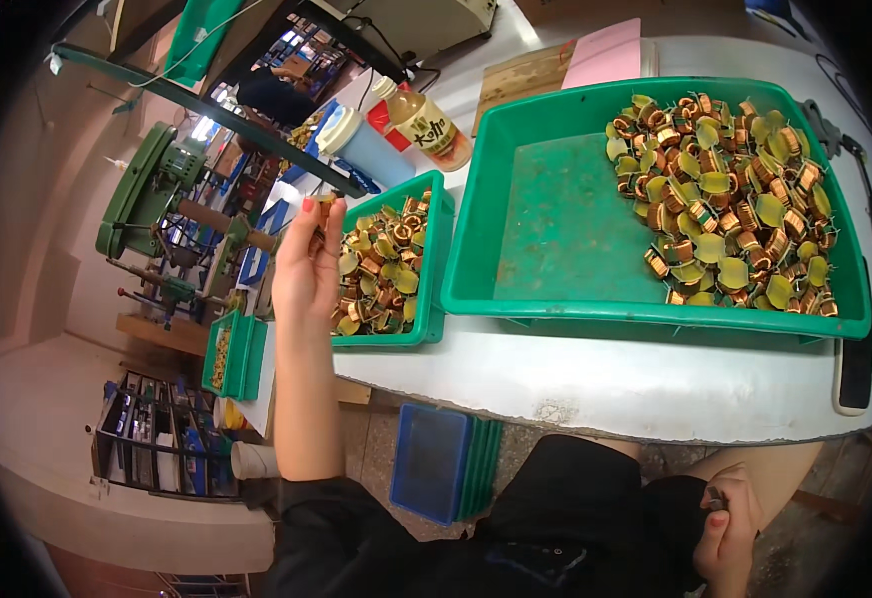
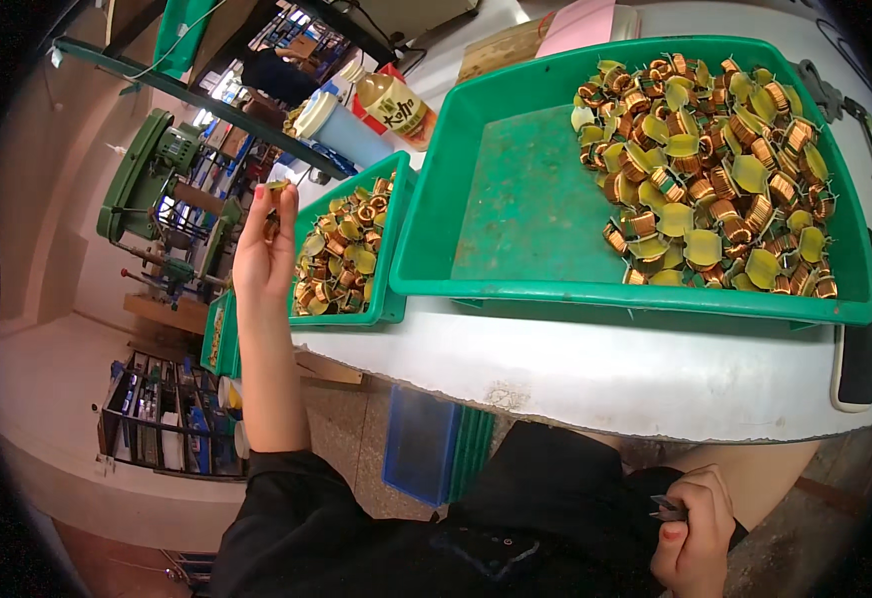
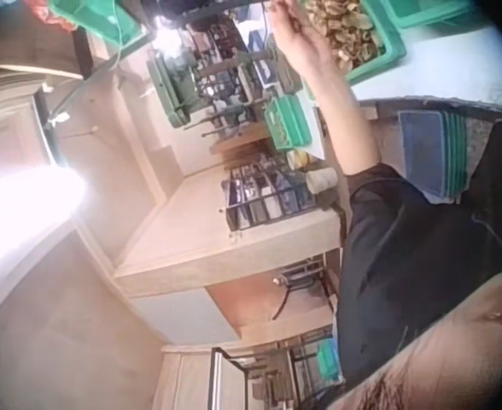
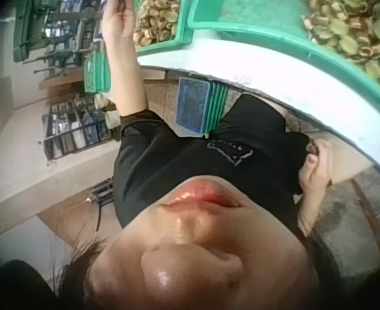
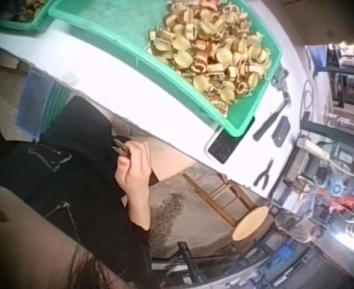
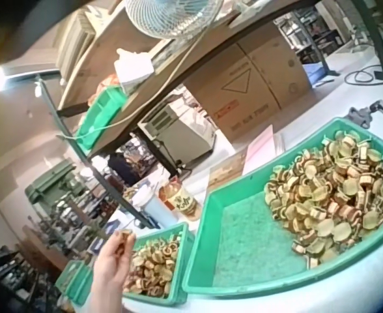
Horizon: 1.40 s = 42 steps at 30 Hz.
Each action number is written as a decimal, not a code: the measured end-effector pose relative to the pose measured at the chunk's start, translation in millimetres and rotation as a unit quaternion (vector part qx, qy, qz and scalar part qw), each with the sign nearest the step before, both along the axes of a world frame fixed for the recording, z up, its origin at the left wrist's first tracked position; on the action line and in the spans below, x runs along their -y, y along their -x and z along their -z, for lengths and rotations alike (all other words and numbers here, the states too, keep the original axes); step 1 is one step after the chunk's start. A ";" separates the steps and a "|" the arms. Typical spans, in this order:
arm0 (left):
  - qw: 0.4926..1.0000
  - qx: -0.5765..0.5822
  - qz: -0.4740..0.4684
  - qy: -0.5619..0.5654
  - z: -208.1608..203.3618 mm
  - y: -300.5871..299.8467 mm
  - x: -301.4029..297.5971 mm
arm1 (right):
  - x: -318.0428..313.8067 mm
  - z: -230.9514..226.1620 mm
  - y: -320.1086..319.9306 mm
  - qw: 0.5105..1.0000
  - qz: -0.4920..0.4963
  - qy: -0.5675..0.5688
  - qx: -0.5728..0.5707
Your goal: Assembling small metal components using pliers at a workbench.
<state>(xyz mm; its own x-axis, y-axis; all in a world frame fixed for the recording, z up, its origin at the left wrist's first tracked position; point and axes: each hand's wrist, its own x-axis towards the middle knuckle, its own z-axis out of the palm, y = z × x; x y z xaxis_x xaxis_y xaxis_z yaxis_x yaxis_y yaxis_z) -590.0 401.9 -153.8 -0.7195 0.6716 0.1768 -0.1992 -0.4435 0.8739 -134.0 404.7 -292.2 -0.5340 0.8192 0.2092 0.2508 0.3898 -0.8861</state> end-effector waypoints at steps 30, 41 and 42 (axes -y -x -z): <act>0.724 -0.656 0.094 0.191 69.1 -127.9 -139.1 | -33.7 28.2 -5.3 0.990 -0.072 -0.077 0.093; 0.745 -0.618 0.144 0.206 115.5 -127.8 -251.1 | -33.2 -14.4 -41.6 0.986 -0.062 -0.115 0.105; 0.744 -0.626 0.143 0.182 114.9 -125.1 -251.1 | -32.4 -18.7 -43.5 0.985 -0.068 -0.120 0.103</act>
<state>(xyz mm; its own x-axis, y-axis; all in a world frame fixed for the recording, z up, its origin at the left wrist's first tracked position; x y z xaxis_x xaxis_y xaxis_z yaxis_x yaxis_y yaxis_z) -464.9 653.1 -268.7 0.0384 0.9335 0.3565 0.8325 -0.2272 0.5054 -90.5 437.1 -273.5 -0.6875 0.6764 0.2643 0.3462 0.6252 -0.6995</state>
